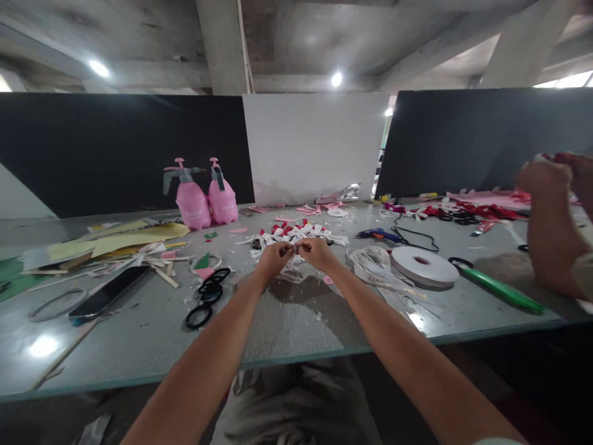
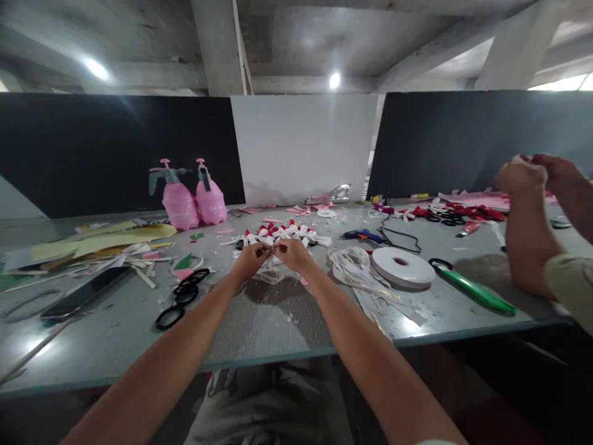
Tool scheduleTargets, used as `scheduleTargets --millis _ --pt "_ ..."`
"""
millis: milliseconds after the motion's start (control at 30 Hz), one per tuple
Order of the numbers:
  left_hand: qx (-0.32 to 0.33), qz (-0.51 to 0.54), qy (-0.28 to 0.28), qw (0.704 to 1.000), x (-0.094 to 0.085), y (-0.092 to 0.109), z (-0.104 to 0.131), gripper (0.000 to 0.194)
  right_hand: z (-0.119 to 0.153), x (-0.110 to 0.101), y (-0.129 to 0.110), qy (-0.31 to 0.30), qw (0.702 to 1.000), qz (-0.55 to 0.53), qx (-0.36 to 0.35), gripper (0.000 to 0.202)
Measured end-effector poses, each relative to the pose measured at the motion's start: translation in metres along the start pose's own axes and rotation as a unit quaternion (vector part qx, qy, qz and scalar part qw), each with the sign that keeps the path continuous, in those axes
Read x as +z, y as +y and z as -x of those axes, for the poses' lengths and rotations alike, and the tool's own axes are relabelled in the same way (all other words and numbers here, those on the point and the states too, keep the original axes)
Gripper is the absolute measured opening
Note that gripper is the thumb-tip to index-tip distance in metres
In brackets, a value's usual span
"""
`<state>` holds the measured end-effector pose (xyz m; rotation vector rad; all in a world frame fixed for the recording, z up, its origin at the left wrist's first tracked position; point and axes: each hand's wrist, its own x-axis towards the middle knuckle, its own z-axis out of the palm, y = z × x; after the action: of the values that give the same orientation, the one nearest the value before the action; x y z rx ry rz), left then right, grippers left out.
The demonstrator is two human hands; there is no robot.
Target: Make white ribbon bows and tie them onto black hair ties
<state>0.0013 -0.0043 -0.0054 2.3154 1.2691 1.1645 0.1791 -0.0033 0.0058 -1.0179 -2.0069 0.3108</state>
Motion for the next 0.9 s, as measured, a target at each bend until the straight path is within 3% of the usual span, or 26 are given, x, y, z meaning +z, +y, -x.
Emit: scheduleTargets --millis 200,367,633,767,900 --pt "0.002 0.003 -0.003 1.000 0.001 0.002 0.001 0.022 -0.001 0.001 0.002 -0.007 0.998 -0.056 0.008 0.021" --pt "0.007 -0.005 -0.020 1.000 0.005 0.001 0.000 0.020 -0.001 0.006 -0.003 0.000 0.998 0.055 0.037 0.014" --pt "0.019 -0.031 -0.051 0.998 0.005 0.000 0.000 0.021 0.000 0.007 -0.013 -0.072 0.975 0.209 0.026 0.017" --pt "0.005 0.006 -0.055 0.998 0.007 0.000 -0.001 0.021 0.001 0.006 -0.004 -0.053 0.988 0.142 0.040 0.018" --pt "-0.036 0.096 -0.005 0.995 0.008 0.001 -0.003 0.024 0.000 0.003 0.004 0.038 0.996 0.009 0.075 0.029"
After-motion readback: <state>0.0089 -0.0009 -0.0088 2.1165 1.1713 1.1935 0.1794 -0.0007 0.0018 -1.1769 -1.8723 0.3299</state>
